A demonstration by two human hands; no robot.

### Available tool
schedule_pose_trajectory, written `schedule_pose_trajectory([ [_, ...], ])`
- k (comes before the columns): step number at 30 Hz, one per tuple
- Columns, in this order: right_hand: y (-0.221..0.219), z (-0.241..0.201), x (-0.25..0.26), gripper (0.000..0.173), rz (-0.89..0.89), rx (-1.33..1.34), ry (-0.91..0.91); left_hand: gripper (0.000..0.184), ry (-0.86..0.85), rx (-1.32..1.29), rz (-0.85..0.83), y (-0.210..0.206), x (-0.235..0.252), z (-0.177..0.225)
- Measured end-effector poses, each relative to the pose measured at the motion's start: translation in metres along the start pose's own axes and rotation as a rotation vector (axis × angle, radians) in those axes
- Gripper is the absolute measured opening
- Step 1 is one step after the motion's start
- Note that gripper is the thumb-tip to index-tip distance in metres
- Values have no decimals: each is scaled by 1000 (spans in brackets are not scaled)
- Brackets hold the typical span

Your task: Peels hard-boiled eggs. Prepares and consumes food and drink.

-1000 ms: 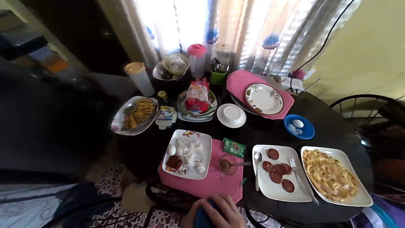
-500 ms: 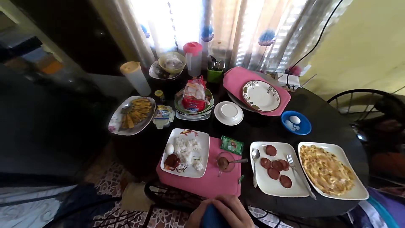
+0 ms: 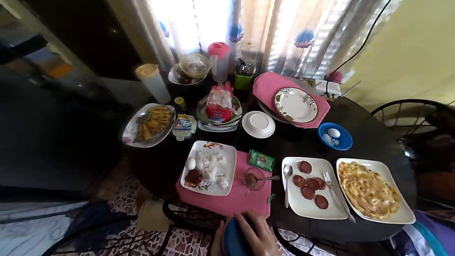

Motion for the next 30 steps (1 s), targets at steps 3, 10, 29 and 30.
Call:
schedule_pose_trajectory([
  [3, -3, 0, 0, 77, -12, 1, 29, 56, 56, -60, 6, 1, -2, -3],
  [10, -15, -7, -9, 78, -304, 152, 299, 55, 275, 98, -128, -2, -15, -5],
  [29, -34, 196, -34, 67, -200, -348, -273, 67, 384, -137, -194, 71, 7, -5],
  [30, -39, 200, -31, 67, -248, -356, -329, 67, 400, -146, -156, 66, 5, -4],
])
Point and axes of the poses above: each hand's wrist, its own x-axis towards the middle knuckle, its own y-axis out of the back of the hand, z = x × y, the point moved 9 cm from there along x, towards the middle knuckle, and after that the axes turned 6 degrees about x, right-handed, at the moved point
